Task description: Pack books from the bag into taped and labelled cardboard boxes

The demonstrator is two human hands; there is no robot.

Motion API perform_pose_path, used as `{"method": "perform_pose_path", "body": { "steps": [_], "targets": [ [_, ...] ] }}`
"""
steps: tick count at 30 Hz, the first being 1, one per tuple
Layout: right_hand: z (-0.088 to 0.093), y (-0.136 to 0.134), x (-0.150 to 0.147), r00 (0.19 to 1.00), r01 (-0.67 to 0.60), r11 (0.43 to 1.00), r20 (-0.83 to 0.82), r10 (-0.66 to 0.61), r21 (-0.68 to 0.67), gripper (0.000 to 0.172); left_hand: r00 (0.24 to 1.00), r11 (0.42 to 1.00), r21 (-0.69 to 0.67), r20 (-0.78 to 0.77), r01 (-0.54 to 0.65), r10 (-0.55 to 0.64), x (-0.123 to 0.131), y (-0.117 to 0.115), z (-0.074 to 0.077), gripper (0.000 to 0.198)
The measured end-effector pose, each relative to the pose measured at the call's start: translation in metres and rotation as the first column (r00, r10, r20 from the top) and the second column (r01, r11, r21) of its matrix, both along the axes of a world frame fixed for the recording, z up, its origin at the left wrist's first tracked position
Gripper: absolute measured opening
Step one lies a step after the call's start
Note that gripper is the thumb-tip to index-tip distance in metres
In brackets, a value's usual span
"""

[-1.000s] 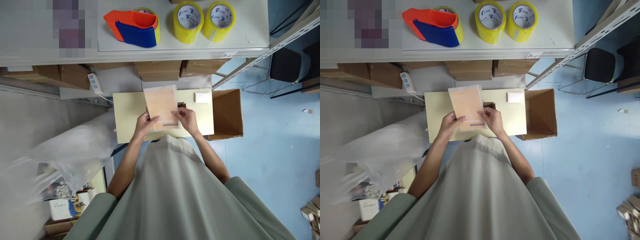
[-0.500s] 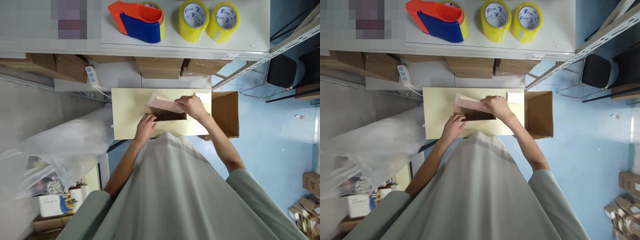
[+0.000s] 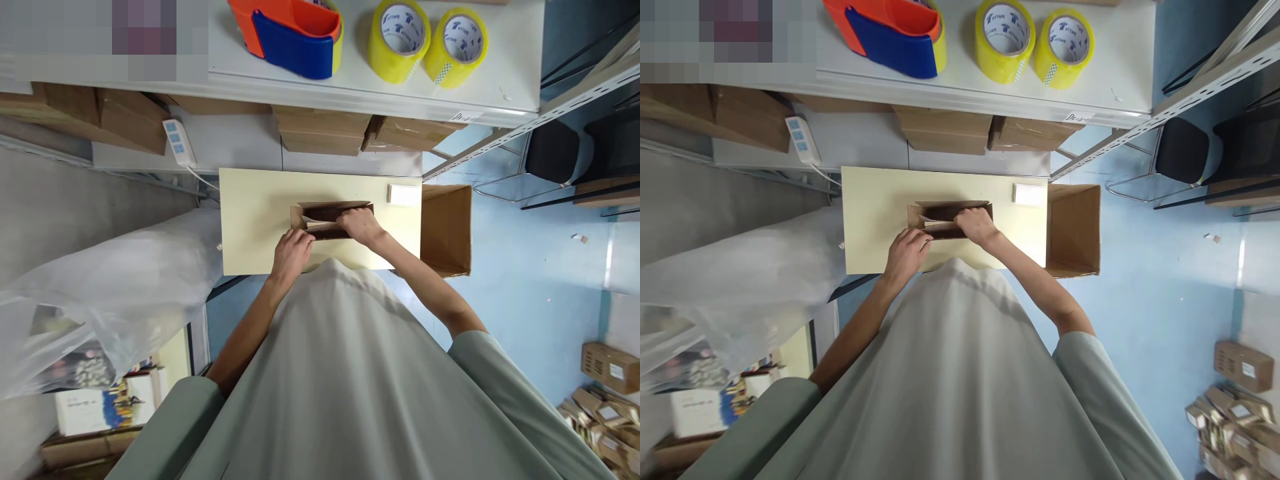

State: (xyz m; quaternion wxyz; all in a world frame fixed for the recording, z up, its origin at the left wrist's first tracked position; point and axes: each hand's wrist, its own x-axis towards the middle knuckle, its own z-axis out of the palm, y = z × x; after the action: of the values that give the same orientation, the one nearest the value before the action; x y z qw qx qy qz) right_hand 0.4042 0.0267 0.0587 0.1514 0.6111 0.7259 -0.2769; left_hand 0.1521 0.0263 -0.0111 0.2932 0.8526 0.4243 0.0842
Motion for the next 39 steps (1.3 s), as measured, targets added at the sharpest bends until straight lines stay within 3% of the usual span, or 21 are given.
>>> {"method": "perform_pose_path", "body": {
  "steps": [7,12,19,24,26,29,32,36,39],
  "targets": [
    [-0.033,0.005,-0.013,0.999,0.009,0.989,0.047,-0.002,-0.149,0.042,0.994,0.997,0.053,-0.099,0.060,-0.055,0.001,0.001,0.005,0.025],
    [-0.044,0.007,-0.008,0.999,0.036,0.986,0.018,-0.033,-0.166,0.037,0.991,0.995,0.049,-0.106,0.086,-0.080,0.001,0.003,0.008,0.026],
    [-0.043,0.000,-0.001,0.992,0.117,0.985,-0.021,-0.121,-0.128,0.038,0.986,0.991,0.021,-0.101,0.135,-0.132,0.000,0.008,0.014,0.024],
    [-0.028,-0.028,0.012,0.963,0.253,0.968,-0.095,-0.252,-0.001,0.038,0.991,0.994,0.012,-0.083,0.109,-0.108,-0.008,0.011,0.014,0.025],
    [-0.021,-0.046,0.021,0.920,0.375,0.921,-0.167,-0.355,0.104,0.034,0.993,0.996,0.022,-0.081,0.086,-0.084,-0.011,0.012,0.014,0.026],
    [-0.016,-0.076,0.037,0.801,0.594,0.770,-0.257,-0.540,0.232,0.027,0.997,0.999,0.029,-0.061,0.042,-0.040,-0.015,0.012,0.013,0.025],
    [-0.021,-0.100,0.046,0.681,0.731,0.648,-0.293,-0.671,0.214,0.024,1.000,0.999,0.053,0.003,-0.010,0.010,-0.016,0.010,0.012,0.014],
    [-0.035,-0.117,0.040,0.596,0.781,0.621,-0.381,-0.707,0.070,0.032,0.993,0.996,0.027,0.081,-0.084,0.082,-0.014,0.005,0.008,0.016],
    [-0.043,-0.122,0.028,0.547,0.799,0.600,-0.469,-0.693,0.044,0.047,0.990,0.993,-0.025,0.078,-0.112,0.114,-0.011,0.001,0.005,0.019]
  ]
}}
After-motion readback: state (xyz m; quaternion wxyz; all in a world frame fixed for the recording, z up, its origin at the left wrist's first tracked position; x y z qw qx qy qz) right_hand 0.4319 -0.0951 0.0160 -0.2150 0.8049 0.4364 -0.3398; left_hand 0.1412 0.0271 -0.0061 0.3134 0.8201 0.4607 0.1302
